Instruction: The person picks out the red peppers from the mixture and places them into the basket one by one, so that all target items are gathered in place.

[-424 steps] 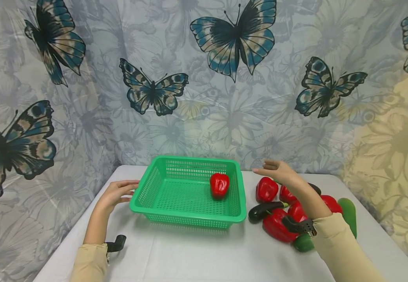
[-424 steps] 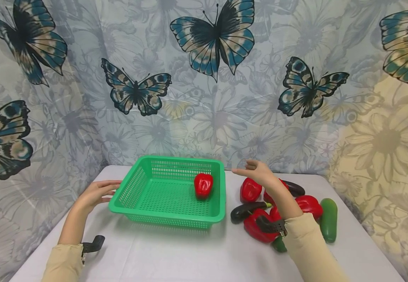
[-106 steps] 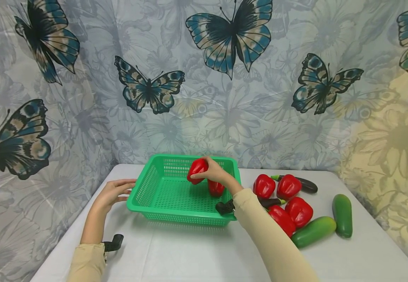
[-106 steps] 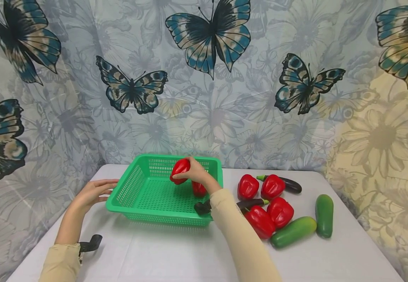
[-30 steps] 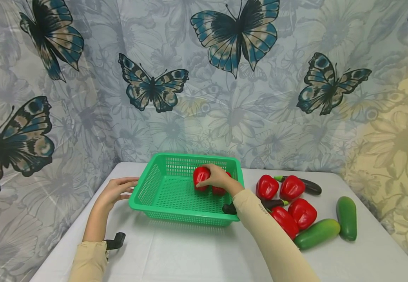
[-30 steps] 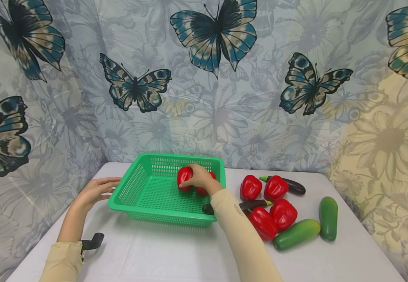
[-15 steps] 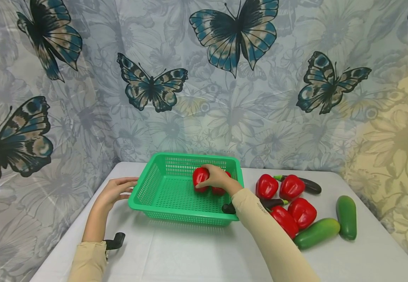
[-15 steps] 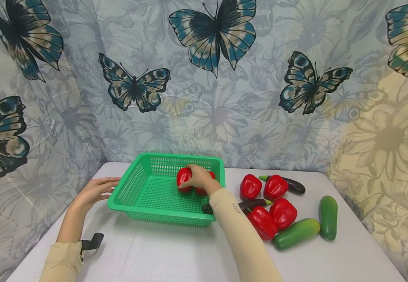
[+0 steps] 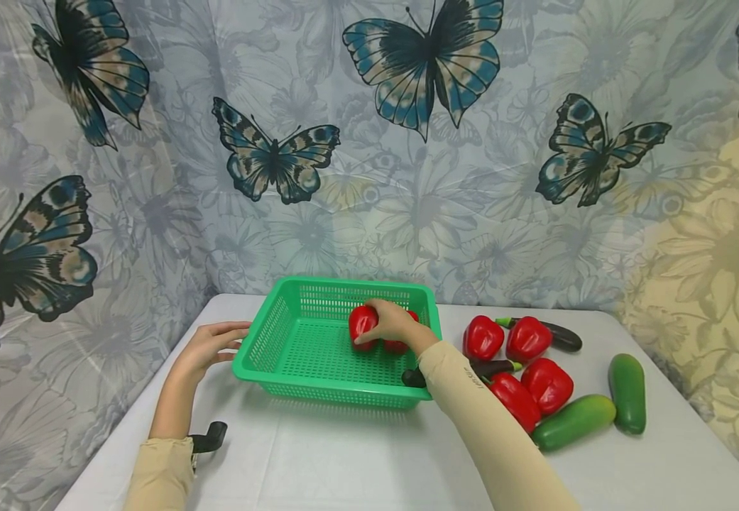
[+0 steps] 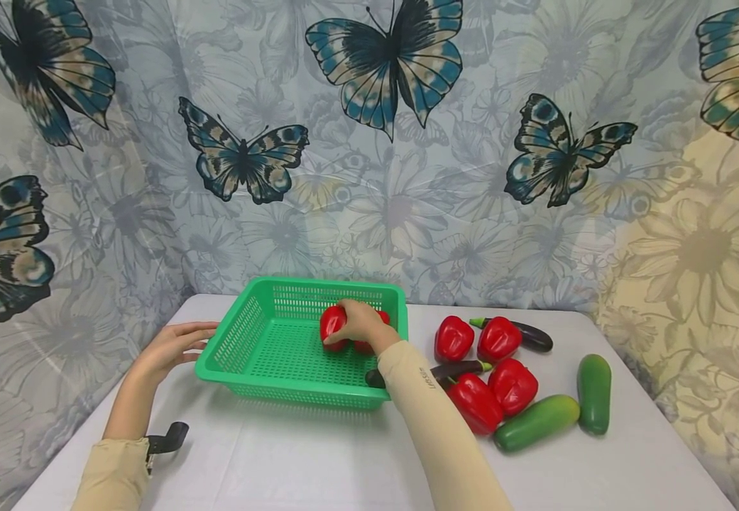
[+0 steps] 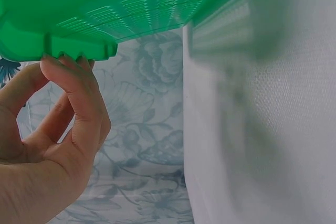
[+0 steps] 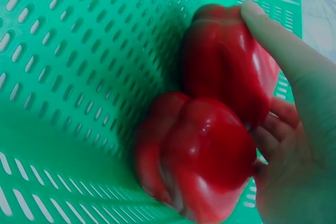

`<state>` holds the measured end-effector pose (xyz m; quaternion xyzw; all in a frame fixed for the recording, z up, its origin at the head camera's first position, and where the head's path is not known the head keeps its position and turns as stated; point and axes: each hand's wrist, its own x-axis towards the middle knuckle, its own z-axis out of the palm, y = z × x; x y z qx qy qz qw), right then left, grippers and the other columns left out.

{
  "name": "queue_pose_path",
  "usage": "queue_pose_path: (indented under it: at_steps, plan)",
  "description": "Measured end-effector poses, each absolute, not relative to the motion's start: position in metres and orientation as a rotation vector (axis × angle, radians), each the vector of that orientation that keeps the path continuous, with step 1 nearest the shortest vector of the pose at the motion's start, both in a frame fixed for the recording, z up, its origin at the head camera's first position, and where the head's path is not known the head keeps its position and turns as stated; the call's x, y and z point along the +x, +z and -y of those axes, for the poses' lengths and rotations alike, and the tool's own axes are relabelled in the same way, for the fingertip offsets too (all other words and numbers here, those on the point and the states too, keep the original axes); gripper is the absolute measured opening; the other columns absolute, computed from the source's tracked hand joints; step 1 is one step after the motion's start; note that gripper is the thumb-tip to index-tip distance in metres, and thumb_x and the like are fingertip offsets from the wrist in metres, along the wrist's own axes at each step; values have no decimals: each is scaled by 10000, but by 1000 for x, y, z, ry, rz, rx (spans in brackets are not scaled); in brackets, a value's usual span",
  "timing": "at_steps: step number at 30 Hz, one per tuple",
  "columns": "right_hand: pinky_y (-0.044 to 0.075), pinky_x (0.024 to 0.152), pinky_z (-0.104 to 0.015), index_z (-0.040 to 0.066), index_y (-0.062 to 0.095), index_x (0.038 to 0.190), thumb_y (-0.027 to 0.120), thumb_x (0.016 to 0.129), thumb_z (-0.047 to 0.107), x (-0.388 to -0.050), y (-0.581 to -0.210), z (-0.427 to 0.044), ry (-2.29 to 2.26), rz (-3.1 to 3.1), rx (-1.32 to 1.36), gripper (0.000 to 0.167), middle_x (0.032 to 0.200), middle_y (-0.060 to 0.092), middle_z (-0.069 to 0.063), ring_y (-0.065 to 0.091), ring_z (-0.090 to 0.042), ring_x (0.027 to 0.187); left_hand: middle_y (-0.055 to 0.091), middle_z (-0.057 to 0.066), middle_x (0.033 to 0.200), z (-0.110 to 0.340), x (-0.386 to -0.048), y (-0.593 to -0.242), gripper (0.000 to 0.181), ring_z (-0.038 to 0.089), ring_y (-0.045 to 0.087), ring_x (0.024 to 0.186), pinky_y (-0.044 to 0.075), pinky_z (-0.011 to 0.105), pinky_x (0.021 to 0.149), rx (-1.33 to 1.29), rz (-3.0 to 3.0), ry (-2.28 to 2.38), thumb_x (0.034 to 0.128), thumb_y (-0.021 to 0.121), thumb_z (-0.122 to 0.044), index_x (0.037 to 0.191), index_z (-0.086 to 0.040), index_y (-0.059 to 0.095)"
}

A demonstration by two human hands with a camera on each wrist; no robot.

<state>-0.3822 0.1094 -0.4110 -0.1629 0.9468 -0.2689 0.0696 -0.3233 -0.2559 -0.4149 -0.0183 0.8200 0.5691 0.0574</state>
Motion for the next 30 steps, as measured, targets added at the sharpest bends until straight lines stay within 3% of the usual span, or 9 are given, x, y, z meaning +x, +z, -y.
queue_pose_path:
  at_steps: [10,30]
  plan:
    - [478,1038,-478,84,409,1473,847,752,364,-381,-411,-112,-879,-2817,-464,888,1452,494,-94,503,-286,1299,633,26,1197,253,-325,-416,564,79,624,885,576,299,836,-50,-2500,1704,953,632,-363,1382,-9,533]
    - [399,1127,-471,39,415,1468,833,774,344,-381,-405,-115,-989,-2820,-506,866,1499,454,-123,416,-303,1399,646,-40,1128,255,-323,-415,573,70,631,874,580,263,802,-52,-2477,1730,947,643,-357,1389,-11,526]
